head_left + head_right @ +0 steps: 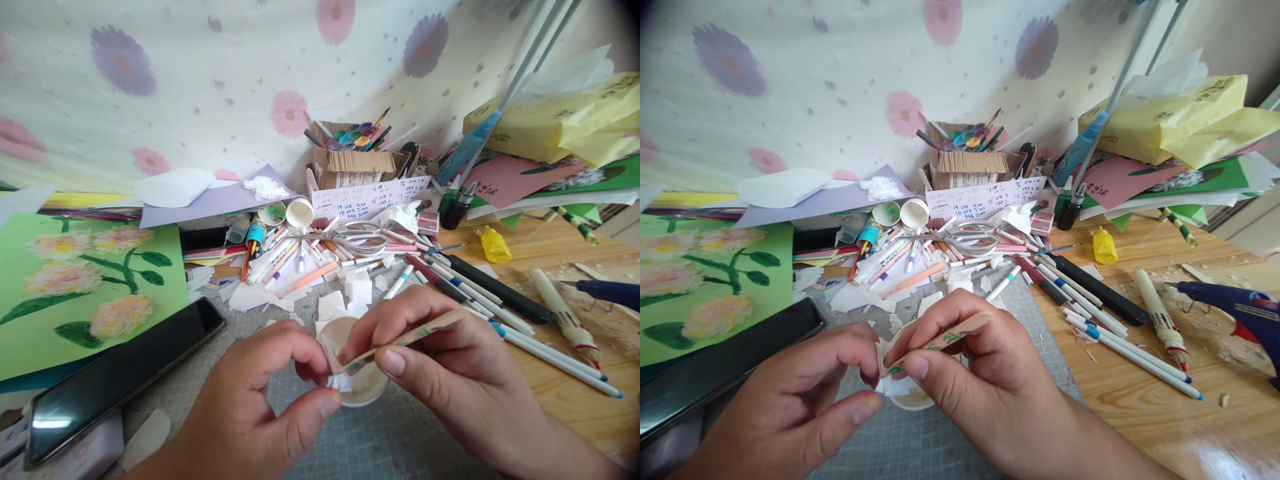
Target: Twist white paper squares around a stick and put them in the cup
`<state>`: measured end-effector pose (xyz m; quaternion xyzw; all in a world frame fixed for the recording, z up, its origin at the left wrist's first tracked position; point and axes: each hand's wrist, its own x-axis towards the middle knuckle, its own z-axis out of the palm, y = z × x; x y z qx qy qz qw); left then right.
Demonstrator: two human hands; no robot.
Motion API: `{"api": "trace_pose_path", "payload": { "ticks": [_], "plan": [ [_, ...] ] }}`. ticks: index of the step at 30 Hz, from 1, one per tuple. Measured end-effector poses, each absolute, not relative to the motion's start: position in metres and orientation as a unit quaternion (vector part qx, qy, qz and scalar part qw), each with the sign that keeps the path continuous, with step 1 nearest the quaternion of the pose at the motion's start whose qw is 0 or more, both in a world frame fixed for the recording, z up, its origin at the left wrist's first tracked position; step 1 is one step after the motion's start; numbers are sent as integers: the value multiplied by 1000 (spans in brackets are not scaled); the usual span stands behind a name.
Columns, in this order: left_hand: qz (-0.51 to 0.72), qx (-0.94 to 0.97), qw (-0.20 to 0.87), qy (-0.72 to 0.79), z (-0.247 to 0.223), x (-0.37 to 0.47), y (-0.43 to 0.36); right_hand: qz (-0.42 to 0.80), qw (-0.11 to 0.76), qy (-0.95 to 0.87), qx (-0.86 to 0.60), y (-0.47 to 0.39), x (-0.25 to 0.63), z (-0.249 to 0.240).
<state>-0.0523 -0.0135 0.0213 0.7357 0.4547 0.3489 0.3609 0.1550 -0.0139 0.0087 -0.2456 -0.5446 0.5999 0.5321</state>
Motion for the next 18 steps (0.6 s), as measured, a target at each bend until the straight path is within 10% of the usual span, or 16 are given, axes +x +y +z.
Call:
{"api": "trace_pose_path", "payload": {
  "ticks": [18],
  "plan": [
    [361,729,361,457,22,-50,-15,610,528,-539,-242,-12,157,7]
  ]
}}
